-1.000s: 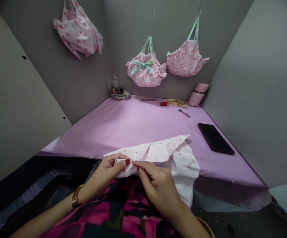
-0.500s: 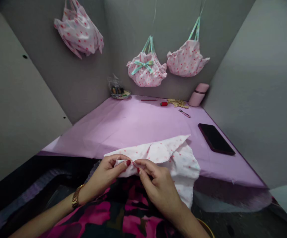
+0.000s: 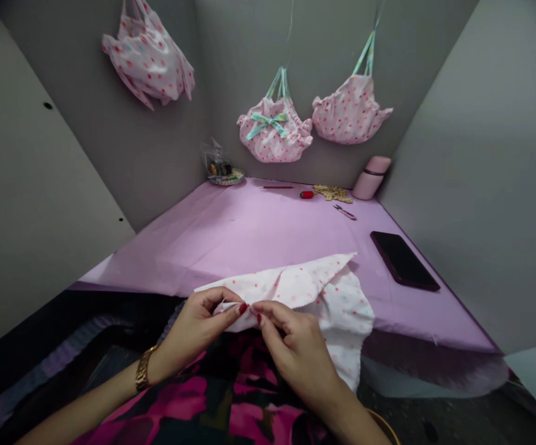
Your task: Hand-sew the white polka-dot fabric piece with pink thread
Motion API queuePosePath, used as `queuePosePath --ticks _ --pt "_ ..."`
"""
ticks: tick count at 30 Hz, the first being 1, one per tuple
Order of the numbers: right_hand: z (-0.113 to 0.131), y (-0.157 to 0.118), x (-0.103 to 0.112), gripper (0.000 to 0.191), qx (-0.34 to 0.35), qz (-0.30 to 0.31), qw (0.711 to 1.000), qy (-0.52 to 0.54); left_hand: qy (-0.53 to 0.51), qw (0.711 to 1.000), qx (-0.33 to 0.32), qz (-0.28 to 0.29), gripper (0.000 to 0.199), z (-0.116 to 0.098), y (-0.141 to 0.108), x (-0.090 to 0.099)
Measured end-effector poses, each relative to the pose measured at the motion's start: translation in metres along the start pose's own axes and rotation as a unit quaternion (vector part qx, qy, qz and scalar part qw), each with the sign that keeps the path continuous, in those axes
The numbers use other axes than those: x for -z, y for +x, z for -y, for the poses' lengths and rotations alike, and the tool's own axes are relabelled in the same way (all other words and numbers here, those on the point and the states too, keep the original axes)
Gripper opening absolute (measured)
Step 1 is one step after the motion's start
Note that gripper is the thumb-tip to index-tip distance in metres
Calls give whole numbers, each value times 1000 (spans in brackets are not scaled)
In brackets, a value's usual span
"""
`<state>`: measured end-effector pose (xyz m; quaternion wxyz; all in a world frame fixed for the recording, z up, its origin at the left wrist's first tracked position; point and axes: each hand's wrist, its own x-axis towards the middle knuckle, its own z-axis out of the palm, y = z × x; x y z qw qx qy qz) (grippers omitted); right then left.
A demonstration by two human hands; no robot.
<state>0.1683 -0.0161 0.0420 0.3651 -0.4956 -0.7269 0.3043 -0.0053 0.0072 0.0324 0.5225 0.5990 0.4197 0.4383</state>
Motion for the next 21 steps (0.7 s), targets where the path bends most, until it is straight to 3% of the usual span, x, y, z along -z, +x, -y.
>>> queuePosePath --ticks 8,21 --pt "0 -1 0 19 -23 4 1000 18 -1 1000 17 11 18 1 1 1" --pt "-4 0 4 24 -114 57 981 148 -104 988 78 82 22 5 3 0"
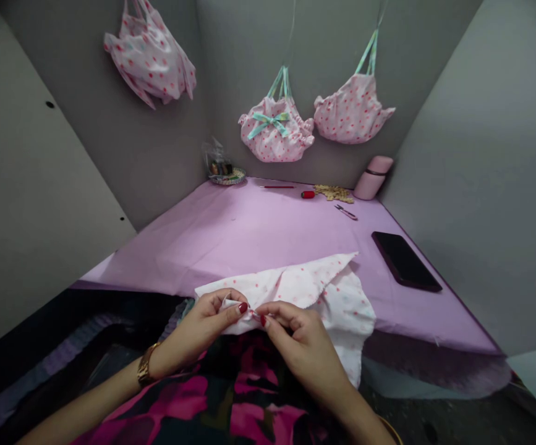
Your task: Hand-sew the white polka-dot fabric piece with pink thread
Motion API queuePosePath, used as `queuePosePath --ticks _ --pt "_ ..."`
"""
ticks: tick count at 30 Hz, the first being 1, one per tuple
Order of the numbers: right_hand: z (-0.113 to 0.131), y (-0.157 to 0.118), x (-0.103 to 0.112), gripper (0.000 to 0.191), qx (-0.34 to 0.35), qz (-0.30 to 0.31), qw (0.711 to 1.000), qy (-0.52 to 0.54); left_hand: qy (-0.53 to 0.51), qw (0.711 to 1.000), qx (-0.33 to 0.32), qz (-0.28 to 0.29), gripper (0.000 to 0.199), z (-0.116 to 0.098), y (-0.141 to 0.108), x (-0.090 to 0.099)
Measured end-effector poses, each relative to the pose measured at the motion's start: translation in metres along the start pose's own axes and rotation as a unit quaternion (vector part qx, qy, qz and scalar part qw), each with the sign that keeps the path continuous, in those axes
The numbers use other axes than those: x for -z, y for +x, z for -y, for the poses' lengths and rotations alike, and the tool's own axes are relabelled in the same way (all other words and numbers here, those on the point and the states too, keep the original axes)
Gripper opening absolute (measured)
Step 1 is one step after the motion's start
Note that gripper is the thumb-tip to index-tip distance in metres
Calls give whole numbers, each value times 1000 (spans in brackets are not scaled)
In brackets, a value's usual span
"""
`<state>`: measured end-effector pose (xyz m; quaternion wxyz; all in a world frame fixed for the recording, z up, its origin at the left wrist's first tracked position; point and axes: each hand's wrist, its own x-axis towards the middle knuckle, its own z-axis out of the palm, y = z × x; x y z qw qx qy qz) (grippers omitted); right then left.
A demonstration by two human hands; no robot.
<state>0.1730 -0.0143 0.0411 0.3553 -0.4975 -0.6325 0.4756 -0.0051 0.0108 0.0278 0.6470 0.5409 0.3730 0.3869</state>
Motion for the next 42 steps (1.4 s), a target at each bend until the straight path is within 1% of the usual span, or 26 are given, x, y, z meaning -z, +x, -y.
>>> queuePosePath --ticks 4,8,13,17,20,23,28,31,34,38,42 --pt "-4 2 3 26 -30 24 998 44 -13 1000 16 19 23 0 0 0" --pt "-8 3 6 27 -46 43 994 85 -8 999 27 28 24 -2 -1 0" --pt "-10 3 10 21 -55 76 985 143 -20 998 44 45 23 -6 -2 -2" --pt "-11 6 12 22 -62 90 979 173 -46 995 55 62 24 -7 -2 -2" --pt "-15 9 12 23 -62 97 976 186 -61 993 75 74 25 -6 -2 -2" --pt "-17 10 11 22 -53 100 977 183 -75 991 88 74 27 -6 -2 -4" --pt "-13 8 5 22 -14 118 982 149 -119 986 89 76 25 -3 0 -6" --pt "-9 7 -2 18 30 101 990 91 -127 987 78 61 24 3 2 -7" --pt "-9 6 -9 16 70 85 993 38 -118 991 52 42 23 9 5 -8" --pt "-13 9 -13 14 102 46 993 -29 -76 997 22 8 22 12 6 -9" --pt "-15 12 -12 15 110 24 988 -109 11 1000 12 -12 24 11 6 -9"
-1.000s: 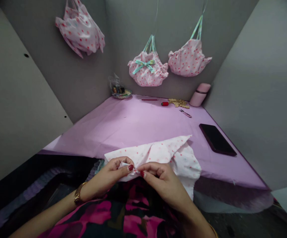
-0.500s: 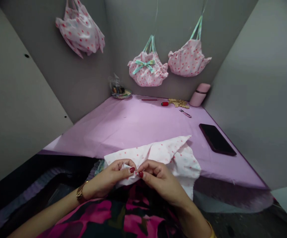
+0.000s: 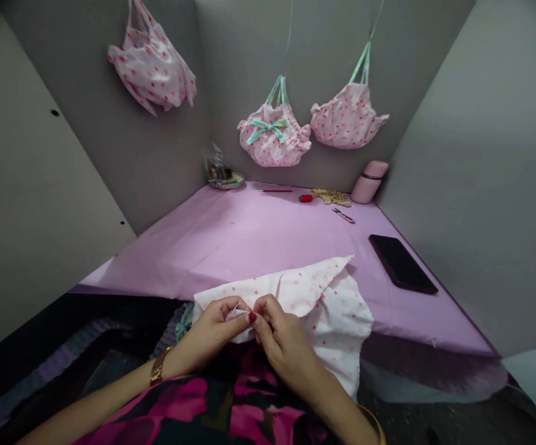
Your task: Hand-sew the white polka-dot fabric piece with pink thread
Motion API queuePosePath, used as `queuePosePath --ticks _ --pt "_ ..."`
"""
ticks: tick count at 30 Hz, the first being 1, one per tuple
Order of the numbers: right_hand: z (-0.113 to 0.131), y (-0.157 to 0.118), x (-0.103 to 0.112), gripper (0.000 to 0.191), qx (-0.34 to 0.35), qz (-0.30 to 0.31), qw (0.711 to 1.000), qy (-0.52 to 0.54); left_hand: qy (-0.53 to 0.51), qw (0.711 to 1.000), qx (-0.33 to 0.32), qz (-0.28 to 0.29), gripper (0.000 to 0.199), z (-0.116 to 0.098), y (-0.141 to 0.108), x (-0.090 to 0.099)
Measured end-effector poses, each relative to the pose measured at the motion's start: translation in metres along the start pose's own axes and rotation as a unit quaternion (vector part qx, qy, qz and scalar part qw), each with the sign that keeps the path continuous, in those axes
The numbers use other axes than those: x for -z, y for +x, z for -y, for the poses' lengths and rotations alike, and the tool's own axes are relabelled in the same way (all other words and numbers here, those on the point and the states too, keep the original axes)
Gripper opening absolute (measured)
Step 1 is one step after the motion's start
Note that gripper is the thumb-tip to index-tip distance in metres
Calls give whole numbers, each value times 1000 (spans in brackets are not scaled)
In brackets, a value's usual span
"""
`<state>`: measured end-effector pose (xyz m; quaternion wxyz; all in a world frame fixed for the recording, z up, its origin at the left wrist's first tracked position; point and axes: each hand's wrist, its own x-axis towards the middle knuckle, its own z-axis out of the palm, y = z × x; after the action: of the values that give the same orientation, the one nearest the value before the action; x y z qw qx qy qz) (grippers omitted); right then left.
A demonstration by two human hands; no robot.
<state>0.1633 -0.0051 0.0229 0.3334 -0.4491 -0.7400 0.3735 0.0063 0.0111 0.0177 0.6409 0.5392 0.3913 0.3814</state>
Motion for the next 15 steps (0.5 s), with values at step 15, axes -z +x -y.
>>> queuePosePath --ticks 15 --pt "-2 3 80 29 -17 -316 902 295 7 1000 0 -16 24 5 1 5"
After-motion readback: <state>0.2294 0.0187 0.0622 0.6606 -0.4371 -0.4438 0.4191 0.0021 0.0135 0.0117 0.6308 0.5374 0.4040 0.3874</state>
